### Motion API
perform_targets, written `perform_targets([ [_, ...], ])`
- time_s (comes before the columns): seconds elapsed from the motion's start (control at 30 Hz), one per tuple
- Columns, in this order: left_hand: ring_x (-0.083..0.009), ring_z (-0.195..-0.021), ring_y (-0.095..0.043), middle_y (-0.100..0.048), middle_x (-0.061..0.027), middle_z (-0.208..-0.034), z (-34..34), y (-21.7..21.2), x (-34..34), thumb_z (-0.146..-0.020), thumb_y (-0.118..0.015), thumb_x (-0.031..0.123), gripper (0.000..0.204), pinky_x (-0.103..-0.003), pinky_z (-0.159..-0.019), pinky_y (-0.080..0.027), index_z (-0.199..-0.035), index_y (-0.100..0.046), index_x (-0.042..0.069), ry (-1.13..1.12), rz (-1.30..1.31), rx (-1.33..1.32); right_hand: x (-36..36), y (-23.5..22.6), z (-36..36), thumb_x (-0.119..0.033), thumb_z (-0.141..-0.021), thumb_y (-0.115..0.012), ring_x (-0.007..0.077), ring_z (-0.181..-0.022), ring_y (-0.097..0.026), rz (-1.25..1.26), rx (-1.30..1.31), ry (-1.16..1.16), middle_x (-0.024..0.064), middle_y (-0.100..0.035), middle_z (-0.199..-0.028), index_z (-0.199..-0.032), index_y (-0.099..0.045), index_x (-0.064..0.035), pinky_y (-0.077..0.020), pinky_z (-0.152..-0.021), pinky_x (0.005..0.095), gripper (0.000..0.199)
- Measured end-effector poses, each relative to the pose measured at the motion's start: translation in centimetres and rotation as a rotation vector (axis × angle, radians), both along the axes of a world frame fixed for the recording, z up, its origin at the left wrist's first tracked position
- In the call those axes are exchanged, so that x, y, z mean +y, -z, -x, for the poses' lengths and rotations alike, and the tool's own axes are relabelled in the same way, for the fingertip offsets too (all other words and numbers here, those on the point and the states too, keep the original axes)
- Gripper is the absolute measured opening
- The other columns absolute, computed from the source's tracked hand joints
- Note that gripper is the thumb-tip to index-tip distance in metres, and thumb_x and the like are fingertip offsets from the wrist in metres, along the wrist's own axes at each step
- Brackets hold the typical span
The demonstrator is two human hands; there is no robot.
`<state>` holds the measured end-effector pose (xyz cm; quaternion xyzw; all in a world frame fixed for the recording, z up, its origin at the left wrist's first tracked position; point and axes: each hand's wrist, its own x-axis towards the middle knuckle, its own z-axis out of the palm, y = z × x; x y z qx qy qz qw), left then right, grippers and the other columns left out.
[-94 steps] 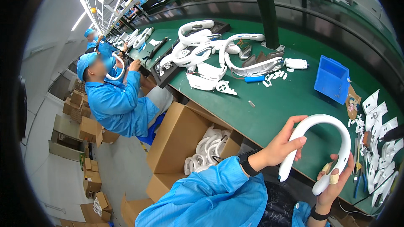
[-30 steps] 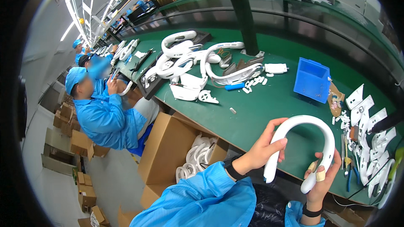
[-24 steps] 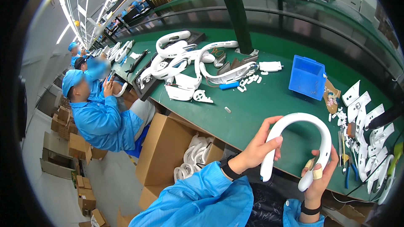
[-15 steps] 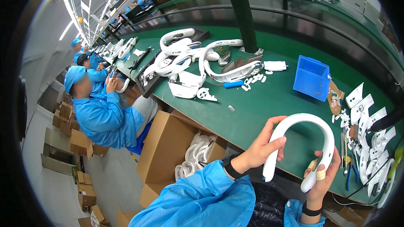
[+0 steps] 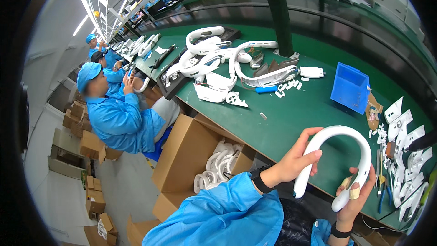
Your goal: Assemble the components of a neck massager device at a factory assembly line workstation.
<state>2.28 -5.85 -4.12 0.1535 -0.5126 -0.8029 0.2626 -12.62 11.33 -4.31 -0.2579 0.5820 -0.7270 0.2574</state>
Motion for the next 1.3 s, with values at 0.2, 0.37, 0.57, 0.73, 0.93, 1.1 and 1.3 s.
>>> perform_targets([
  [0.2,-0.0089,-0.067,-0.061,-0.056,-0.0037,-0.101,0.4,0.0,0.1,-0.105,-0.054,0.023,0.059,-0.025,-0.059,-0.054,-0.154,-0.023,0.011,0.023,-0.024,0.009,0.0,0.0,0.1,-0.038,-0.101,-0.061,0.0096,-0.073,-0.053,-0.001,0.007,0.033,0.0142,-0.057,-0.122,-0.156,-0.030,-0.0103,-0.0479,-0.053,0.0207,0.069],
  [0.37,-0.0092,-0.067,-0.062,-0.055,-0.0037,-0.100,0.2,-0.1,0.1,-0.105,-0.054,0.024,0.059,-0.026,-0.059,-0.054,-0.154,-0.023,0.012,0.019,-0.019,-0.015,0.1,0.1,0.1,-0.038,-0.101,-0.061,0.0095,-0.073,-0.053,0.000,0.008,0.002,0.0138,-0.056,-0.122,-0.157,-0.029,-0.0106,-0.0472,-0.053,0.0209,0.070],
  [0.57,-0.0097,-0.067,-0.062,-0.055,-0.0039,-0.100,0.0,0.1,0.0,-0.105,-0.055,0.023,0.059,-0.027,-0.058,-0.055,-0.154,-0.024,0.013,0.012,-0.018,-0.016,-0.1,-0.2,-0.2,-0.039,-0.101,-0.062,0.0095,-0.072,-0.053,-0.013,-0.003,0.024,0.0132,-0.056,-0.121,-0.156,-0.030,-0.0103,-0.0467,-0.052,0.0214,0.070],
  [0.73,-0.0098,-0.067,-0.062,-0.056,-0.0039,-0.098,0.1,0.2,-0.1,-0.105,-0.056,0.024,0.059,-0.027,-0.058,-0.055,-0.153,-0.024,0.012,-0.020,0.005,-0.011,-0.2,-0.2,-0.1,-0.036,-0.103,-0.060,0.0095,-0.072,-0.053,0.014,-0.004,0.009,0.0138,-0.057,-0.121,-0.156,-0.030,-0.0093,-0.0467,-0.053,0.0212,0.067],
  [0.93,-0.0098,-0.067,-0.063,-0.056,-0.0033,-0.095,0.0,-0.2,-0.4,-0.105,-0.057,0.025,0.060,-0.027,-0.058,-0.055,-0.153,-0.024,0.012,0.013,-0.035,0.008,-0.5,-0.1,0.1,-0.037,-0.103,-0.060,0.0090,-0.072,-0.053,-0.011,-0.029,0.018,0.0143,-0.056,-0.123,-0.155,-0.031,-0.0104,-0.0473,-0.054,0.0206,0.066],
  [1.1,-0.0104,-0.067,-0.063,-0.056,-0.0033,-0.096,0.1,0.2,0.1,-0.105,-0.056,0.024,0.059,-0.027,-0.058,-0.055,-0.154,-0.024,0.013,0.008,-0.024,0.000,0.2,0.4,0.3,-0.039,-0.103,-0.060,0.0092,-0.075,-0.054,-0.021,-0.005,-0.018,0.0141,-0.056,-0.124,-0.156,-0.030,-0.0113,-0.0475,-0.054,0.0206,0.067],
  [1.3,-0.0107,-0.063,-0.063,-0.058,-0.0032,-0.091,1.3,1.1,0.7,-0.104,-0.060,0.022,0.061,-0.028,-0.056,-0.055,-0.153,-0.025,0.017,0.044,-0.069,0.033,1.4,0.1,0.3,-0.036,-0.102,-0.060,0.0129,-0.075,-0.057,-0.013,-0.003,0.076,0.0168,-0.058,-0.125,-0.158,-0.028,-0.0125,-0.0499,-0.054,0.0236,0.068],
])
